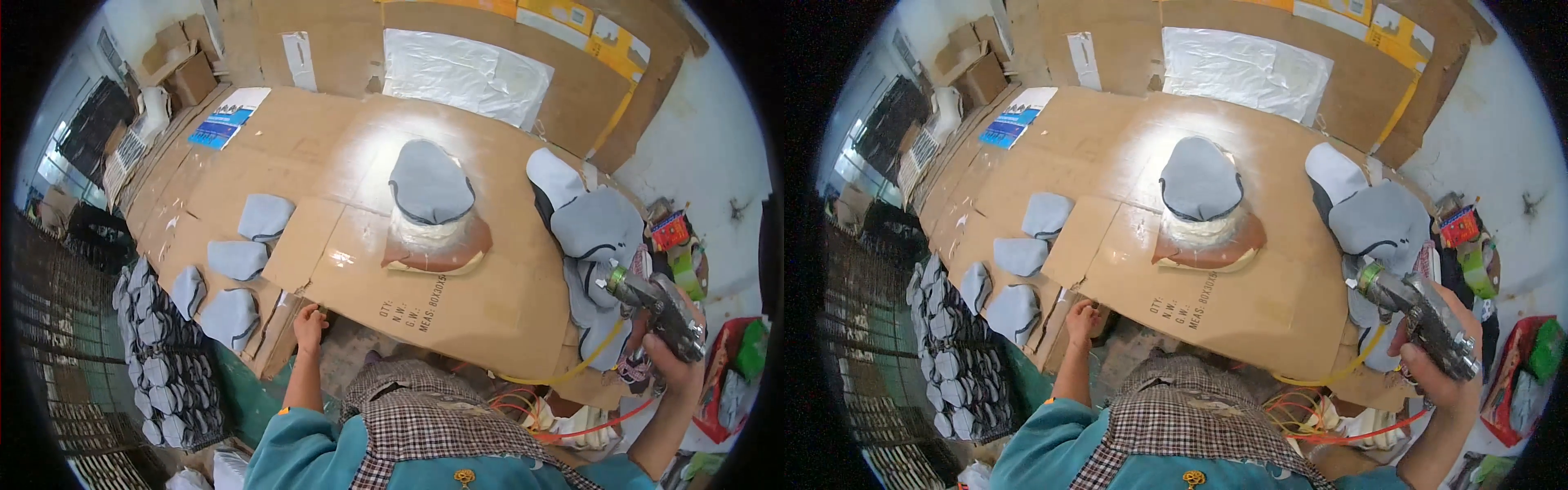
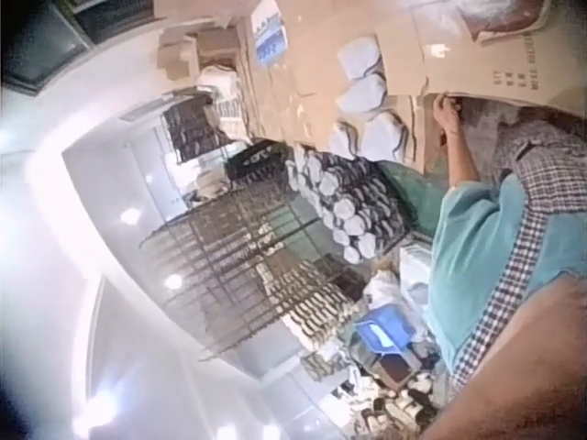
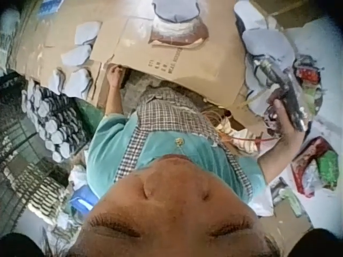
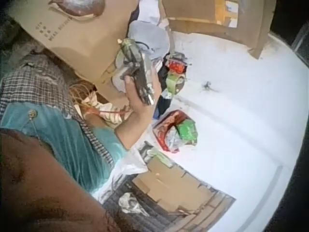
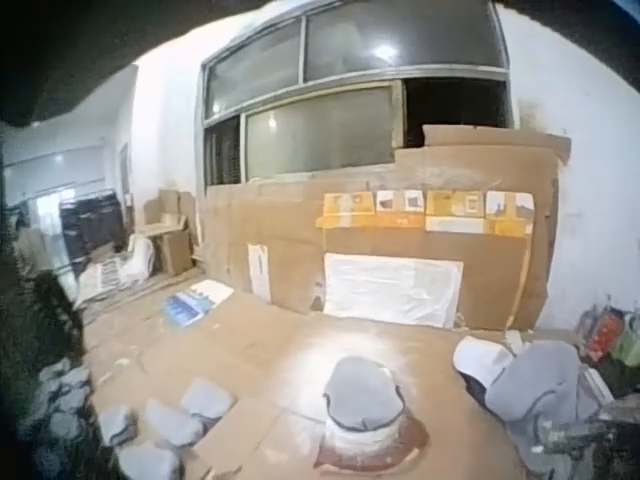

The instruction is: Applying spray adhesive to padded shoe components and organizing them for assembly.

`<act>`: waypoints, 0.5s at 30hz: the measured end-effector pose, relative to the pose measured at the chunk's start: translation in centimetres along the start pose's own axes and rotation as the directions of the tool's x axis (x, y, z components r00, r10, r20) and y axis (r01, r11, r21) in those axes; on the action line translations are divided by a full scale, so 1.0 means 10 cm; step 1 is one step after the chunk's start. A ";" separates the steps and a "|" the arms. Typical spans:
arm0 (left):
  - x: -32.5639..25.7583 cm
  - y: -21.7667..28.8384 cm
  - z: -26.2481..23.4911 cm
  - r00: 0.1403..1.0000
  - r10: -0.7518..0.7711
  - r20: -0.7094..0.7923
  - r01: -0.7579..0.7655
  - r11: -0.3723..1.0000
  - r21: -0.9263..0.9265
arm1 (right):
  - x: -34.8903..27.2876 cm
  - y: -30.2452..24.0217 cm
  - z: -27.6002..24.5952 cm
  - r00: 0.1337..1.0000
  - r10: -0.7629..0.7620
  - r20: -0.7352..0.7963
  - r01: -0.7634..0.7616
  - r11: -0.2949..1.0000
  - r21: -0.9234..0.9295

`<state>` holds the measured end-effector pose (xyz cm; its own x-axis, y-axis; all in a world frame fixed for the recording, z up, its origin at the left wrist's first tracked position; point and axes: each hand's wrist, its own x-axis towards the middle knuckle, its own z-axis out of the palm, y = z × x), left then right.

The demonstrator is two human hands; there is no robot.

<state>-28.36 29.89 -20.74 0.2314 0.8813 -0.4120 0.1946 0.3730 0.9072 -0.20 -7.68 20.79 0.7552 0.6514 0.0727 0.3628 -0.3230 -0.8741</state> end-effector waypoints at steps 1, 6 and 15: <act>0.01 -0.02 -0.04 1.000 -0.005 -0.010 0.005 1.000 -0.011 | 0.04 -0.03 0.02 1.000 0.008 0.015 -0.008 1.000 -0.003; 0.12 -0.05 -0.09 1.000 -0.007 -0.013 0.007 1.000 0.002 | -0.12 0.09 -0.28 0.988 -0.032 0.153 0.069 0.968 -0.239; 0.12 0.18 0.17 0.999 0.033 -0.006 -0.033 0.999 -0.032 | -0.03 0.17 -0.26 0.976 -0.112 0.185 0.161 0.947 -0.277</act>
<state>-26.12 31.14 -19.76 0.2322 0.8949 -0.3810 0.1566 0.3522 0.9227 1.59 -10.25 20.53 0.5960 0.7990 0.0800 0.6163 -0.3913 -0.6834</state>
